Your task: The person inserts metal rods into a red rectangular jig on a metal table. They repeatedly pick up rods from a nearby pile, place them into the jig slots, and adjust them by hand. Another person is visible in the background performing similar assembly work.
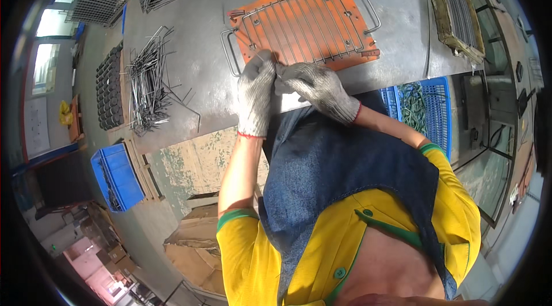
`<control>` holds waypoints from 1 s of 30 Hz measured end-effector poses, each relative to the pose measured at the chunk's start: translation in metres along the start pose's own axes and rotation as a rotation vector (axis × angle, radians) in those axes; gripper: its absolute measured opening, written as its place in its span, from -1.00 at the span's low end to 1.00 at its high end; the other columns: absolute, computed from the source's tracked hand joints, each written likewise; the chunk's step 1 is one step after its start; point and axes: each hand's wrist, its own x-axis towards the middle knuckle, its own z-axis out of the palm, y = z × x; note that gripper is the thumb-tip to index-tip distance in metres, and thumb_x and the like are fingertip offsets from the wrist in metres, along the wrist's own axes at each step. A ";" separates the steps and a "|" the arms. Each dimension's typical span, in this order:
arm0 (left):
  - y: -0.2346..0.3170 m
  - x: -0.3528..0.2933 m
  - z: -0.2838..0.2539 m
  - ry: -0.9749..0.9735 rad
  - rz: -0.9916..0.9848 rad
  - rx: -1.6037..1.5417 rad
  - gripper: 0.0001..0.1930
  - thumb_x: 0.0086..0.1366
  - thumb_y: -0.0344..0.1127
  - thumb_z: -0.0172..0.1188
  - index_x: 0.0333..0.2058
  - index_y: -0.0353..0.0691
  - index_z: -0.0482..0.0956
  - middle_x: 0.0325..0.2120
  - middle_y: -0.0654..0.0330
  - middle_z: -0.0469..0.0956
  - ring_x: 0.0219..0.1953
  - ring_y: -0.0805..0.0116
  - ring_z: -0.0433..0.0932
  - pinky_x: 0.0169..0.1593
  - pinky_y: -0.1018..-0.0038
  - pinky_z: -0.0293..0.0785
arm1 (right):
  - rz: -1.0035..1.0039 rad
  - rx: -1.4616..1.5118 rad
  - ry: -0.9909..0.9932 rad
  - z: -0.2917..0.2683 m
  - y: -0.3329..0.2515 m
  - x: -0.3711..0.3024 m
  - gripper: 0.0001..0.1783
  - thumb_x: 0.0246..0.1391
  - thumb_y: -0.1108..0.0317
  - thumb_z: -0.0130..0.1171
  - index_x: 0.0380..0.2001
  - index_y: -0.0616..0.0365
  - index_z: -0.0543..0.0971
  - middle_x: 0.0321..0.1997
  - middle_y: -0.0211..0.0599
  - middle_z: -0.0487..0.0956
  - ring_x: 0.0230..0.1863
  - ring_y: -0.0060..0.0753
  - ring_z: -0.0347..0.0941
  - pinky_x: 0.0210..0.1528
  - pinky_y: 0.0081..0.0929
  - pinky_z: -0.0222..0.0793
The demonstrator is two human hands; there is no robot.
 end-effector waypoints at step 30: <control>0.006 0.068 -0.030 -0.026 0.994 1.582 -0.68 0.11 -0.14 0.17 -0.16 -0.09 0.60 -0.20 0.15 0.46 -0.02 0.18 0.35 0.15 0.20 0.19 | 0.095 -0.087 -0.566 0.040 0.023 0.042 -0.49 0.08 -0.21 0.02 -0.33 0.03 0.58 -0.42 -0.23 0.60 -0.38 -0.18 0.58 -0.38 -0.19 0.49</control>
